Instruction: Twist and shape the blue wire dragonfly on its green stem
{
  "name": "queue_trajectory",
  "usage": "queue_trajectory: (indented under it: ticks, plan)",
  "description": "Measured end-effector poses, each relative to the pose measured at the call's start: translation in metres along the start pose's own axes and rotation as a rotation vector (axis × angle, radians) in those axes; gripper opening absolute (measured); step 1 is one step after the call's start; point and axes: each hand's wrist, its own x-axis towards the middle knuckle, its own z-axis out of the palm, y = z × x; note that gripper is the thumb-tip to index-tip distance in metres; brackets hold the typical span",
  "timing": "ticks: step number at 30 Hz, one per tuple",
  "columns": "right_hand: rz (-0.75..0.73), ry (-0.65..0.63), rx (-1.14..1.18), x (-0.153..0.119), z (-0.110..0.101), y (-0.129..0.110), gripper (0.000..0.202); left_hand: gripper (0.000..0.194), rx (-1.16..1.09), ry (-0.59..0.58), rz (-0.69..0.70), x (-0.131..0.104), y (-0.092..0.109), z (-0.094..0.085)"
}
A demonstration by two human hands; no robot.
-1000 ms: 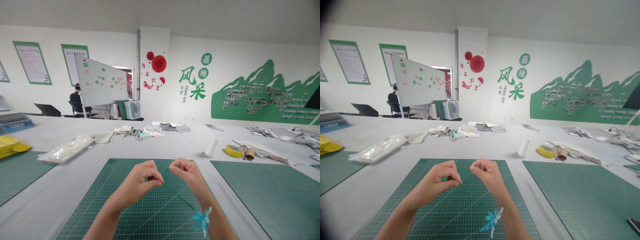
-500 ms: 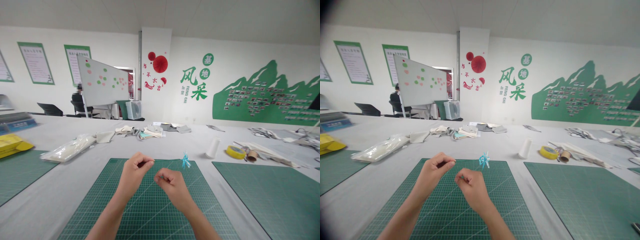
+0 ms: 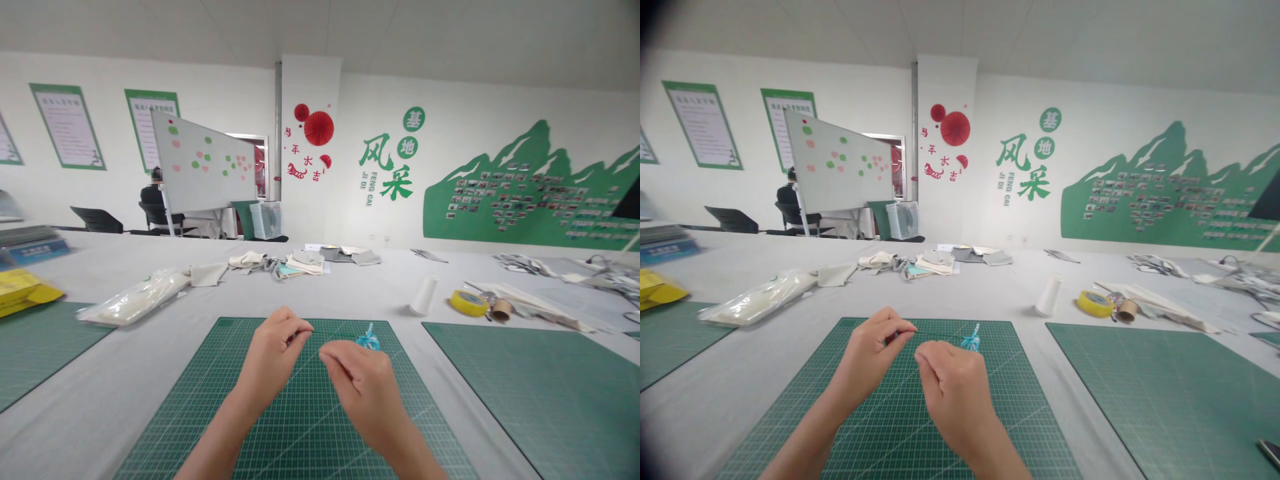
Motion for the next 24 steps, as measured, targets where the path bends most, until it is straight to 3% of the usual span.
queue_trajectory:
  ticks: [7,12,16,19,24]
  plan:
    - [0.070,0.054,0.013,0.005,-0.021,0.010,0.024,0.022,0.051,-0.173,0.107,-0.002,0.005,-0.003]
    - [0.175,0.020,0.166,0.010,-0.031,0.026,0.023,0.021,-0.106,-0.282,0.146,-0.004,0.011,-0.007]
    - [0.289,-0.015,0.390,0.015,-0.025,0.046,0.024,0.016,-0.258,-0.345,0.093,-0.003,0.015,-0.013]
    - [0.338,-0.034,0.536,0.018,-0.010,0.056,0.024,0.014,-0.328,-0.300,0.036,-0.001,0.013,-0.015]
    - [0.384,-0.071,0.625,0.019,0.018,0.054,0.020,0.016,-0.351,-0.109,-0.078,0.002,0.001,-0.012]
